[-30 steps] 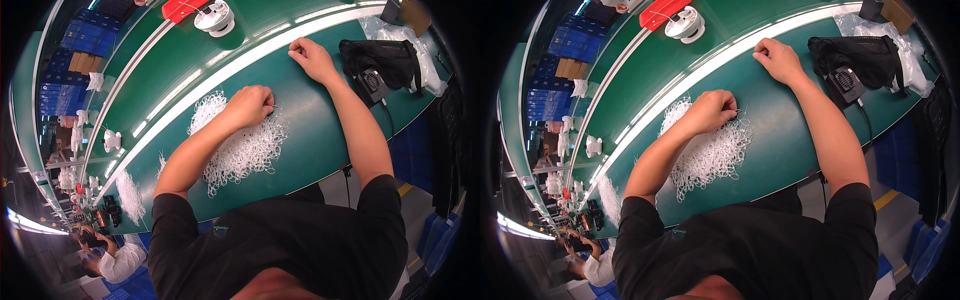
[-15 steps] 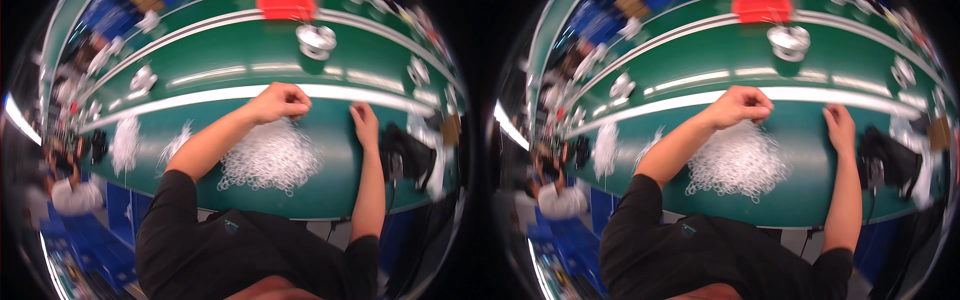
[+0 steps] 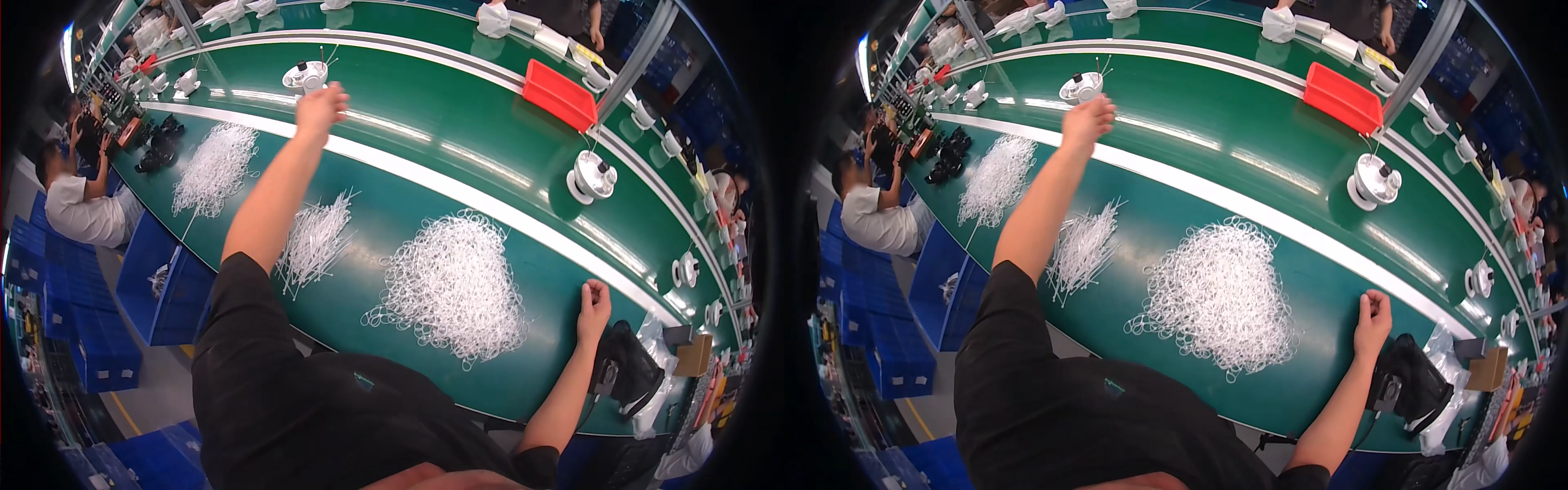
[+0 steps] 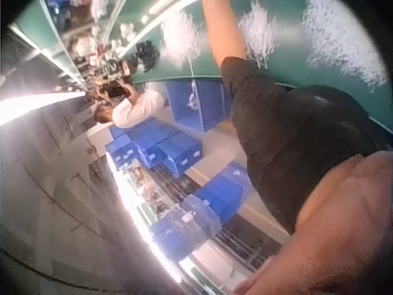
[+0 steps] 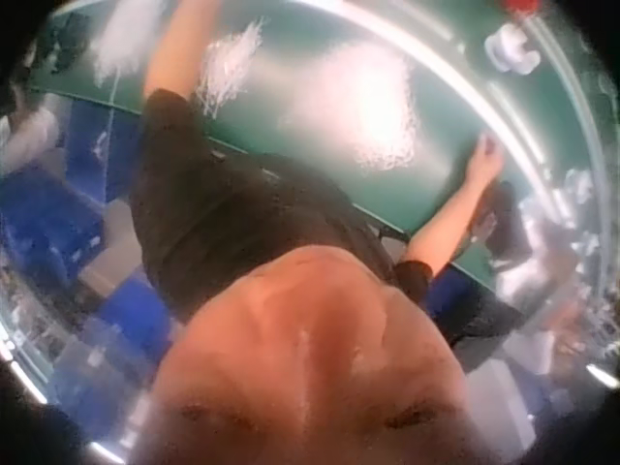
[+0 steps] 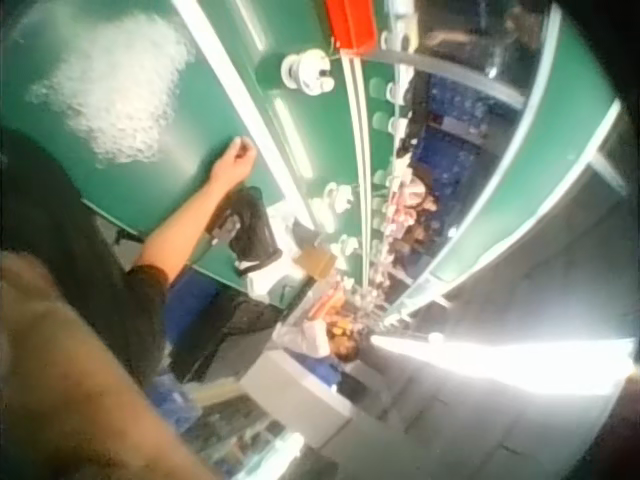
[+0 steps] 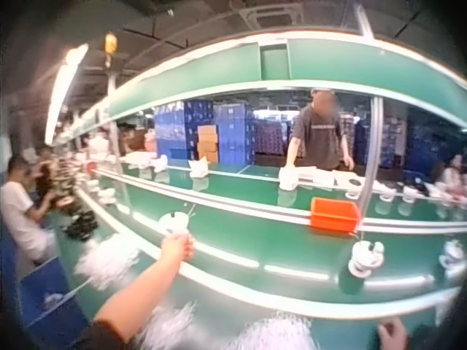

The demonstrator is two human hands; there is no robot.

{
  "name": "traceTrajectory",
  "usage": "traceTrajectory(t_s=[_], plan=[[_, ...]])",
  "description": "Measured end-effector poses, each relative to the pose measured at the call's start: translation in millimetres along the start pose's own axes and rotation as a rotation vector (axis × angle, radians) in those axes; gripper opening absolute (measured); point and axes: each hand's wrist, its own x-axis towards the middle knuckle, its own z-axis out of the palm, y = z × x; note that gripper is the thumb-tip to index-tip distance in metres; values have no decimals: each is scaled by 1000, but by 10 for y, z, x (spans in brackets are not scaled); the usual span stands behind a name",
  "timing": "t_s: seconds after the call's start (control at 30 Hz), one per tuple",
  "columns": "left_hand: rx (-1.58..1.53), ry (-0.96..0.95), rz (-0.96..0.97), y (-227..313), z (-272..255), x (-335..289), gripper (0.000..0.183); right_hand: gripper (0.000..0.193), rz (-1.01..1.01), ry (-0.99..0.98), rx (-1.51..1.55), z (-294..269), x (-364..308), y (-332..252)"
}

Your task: The person sits at a green assembly table and repeatedly picks up white zip ties and small white plastic components. They thread the zip ties through the components and secure them by hand, placing the finished units on the table. The process is repetitive and involves handling small parts with both hands.

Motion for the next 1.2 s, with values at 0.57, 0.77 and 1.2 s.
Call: traceTrajectory(t_s=[0.57, 0.77, 1.2], plan=[[89, 271, -164, -318, -825, 1477, 40, 22, -75, 110, -120, 114, 43, -1], [223, 59, -9, 5, -191, 631, 29, 38, 225, 21, 90, 120, 45, -176], [142, -930, -399, 1, 2011, -2028, 24, 39, -158, -42, 241, 603, 98, -1617]])
